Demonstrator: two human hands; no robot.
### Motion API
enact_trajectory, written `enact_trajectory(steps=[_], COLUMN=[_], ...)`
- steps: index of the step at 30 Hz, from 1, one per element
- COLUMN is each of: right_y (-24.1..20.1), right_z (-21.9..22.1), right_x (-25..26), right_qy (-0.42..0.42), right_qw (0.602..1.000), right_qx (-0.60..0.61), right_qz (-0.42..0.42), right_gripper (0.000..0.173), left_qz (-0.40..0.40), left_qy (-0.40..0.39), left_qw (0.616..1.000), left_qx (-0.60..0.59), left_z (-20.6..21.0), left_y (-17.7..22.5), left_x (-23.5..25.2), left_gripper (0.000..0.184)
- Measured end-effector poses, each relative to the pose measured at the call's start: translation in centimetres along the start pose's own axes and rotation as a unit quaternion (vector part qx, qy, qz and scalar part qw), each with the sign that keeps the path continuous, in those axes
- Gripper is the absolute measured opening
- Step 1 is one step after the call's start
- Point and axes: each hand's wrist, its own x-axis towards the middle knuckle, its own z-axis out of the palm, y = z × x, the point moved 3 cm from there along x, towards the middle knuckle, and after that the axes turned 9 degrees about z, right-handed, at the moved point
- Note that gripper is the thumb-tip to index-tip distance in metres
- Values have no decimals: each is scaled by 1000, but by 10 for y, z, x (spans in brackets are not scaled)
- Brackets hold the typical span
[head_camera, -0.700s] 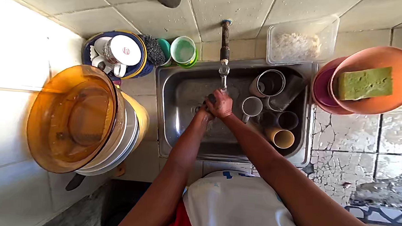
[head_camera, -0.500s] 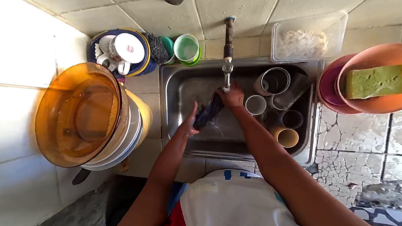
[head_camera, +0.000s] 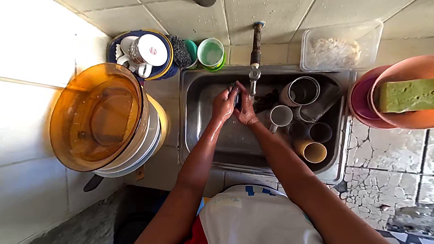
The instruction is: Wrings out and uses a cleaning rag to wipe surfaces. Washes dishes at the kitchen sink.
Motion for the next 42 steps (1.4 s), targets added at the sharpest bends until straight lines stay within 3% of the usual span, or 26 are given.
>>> enact_trajectory(steps=[2,4,7,9,11,12,14,17,19,22,24,27,29,30,33,34,36,38,41,42], right_y=[-6,-1,16,18,18,16,11,-3,-9,-8,-10,0,13,16,14,14,17,15,11,6], right_z=[-1,-12,-36,-51,-60,-63,-64,-71,-69,-65,-58,-29,-6,3,13,9,-4,-14,-26,-26], right_x=[-1,5,12,11,4,3,-6,-14,-19,-24,-24,-25,-12,-7,6,10,18,23,25,22], right_qy=[59,37,16,49,74,84,94,79,100,187,210,199,149,98,-18,-16,16,43,9,-29], right_qw=[997,978,941,932,928,923,904,873,843,766,740,754,739,709,587,580,630,719,911,944], right_qx=[-57,-187,-252,-180,-37,45,194,327,394,512,553,479,496,549,735,750,708,613,314,221], right_qz=[15,86,225,310,363,373,370,354,353,342,321,404,432,431,339,319,320,324,269,245], right_gripper=[102,81,57,51,49,50,56,61,55,25,37,70,52,47,64,60,37,28,49,50], left_qz=[50,68,-9,-105,-200,-213,-158,-37,8,-17,-51,-54,-20,-8,-29,-47,-98,-183,-305,-331], left_qy=[58,109,124,49,-68,-113,-155,-163,-156,-154,-132,-45,-23,-18,-17,-16,-13,-25,-54,-62], left_qw=[996,985,979,983,977,970,970,981,987,987,990,996,995,992,966,956,938,902,803,776], left_qx=[-51,-119,-164,-140,-44,22,105,95,22,-47,-13,-47,-93,-122,-255,-291,-334,-389,-509,-534], left_z=[-12,-23,-34,-25,-9,0,21,54,67,65,49,41,40,40,36,33,29,26,32,36], left_y=[26,38,13,-18,-43,-50,-50,-39,-41,-41,-35,-23,-8,-6,-20,-25,-39,-55,-54,-50], left_x=[-1,0,-1,-4,-11,-9,-7,3,9,8,4,-1,-4,-6,-11,-13,-17,-25,-32,-31], left_gripper=[35,28,36,40,52,65,82,102,100,54,41,50,54,54,61,63,69,73,45,57])
